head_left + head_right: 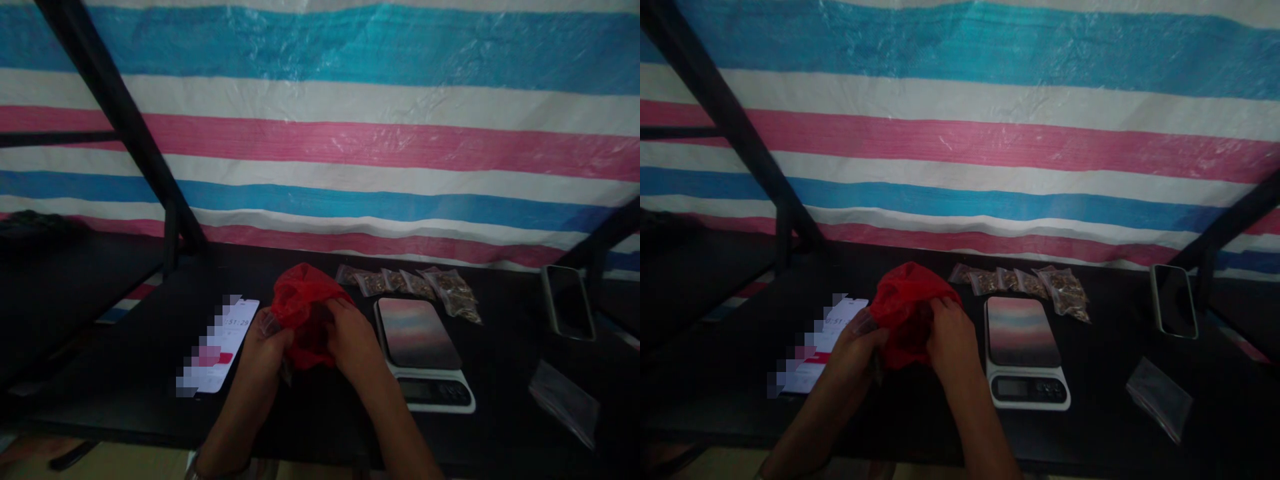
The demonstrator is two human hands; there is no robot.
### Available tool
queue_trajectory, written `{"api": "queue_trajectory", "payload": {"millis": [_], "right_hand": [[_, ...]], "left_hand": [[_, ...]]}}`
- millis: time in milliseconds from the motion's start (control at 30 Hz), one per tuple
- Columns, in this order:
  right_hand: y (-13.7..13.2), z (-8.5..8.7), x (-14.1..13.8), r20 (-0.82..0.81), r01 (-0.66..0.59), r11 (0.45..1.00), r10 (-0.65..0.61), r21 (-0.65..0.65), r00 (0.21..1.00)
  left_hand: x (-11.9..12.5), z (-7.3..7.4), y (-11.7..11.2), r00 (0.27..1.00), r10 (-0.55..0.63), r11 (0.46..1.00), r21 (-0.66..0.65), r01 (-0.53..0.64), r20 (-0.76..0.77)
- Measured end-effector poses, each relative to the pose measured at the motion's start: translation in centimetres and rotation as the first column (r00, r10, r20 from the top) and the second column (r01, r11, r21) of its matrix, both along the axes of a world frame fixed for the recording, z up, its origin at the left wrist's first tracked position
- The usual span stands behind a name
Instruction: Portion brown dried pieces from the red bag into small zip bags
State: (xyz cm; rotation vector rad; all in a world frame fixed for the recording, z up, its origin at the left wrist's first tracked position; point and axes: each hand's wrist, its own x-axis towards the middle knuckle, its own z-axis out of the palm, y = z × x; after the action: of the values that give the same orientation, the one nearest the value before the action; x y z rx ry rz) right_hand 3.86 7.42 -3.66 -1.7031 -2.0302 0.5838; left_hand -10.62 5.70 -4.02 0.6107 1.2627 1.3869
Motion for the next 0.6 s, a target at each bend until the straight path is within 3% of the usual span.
{"api": "queue_trajectory", "payload": {"millis": [267,433,533,600], "right_hand": [[0.1,-0.5,0.5,-0.19,-0.006,1.0,0.008,0.012,0.982],[0.2,-0.4,1.5,-0.347,-0.057,0.998,0.047,-0.018,0.937],[0.1,-0.3,2.3,-0.433,-0.089,0.995,0.059,-0.049,0.899],[0.0,-0.3,2.9,-0.471,-0.115,0.992,0.075,-0.057,0.879]], "left_hand": [[-0.4,1.2,0.1,0.992,-0.059,0.997,-0.051,0.065,0.112],[-0.4,1.5,0.1,0.997,-0.045,0.995,-0.089,0.051,0.066],[-0.5,1.1,0.1,0.997,-0.071,0.995,-0.074,0.072,0.024],[-0.6,0.7,0.1,0.999,-0.016,0.999,-0.033,0.014,-0.037]]}}
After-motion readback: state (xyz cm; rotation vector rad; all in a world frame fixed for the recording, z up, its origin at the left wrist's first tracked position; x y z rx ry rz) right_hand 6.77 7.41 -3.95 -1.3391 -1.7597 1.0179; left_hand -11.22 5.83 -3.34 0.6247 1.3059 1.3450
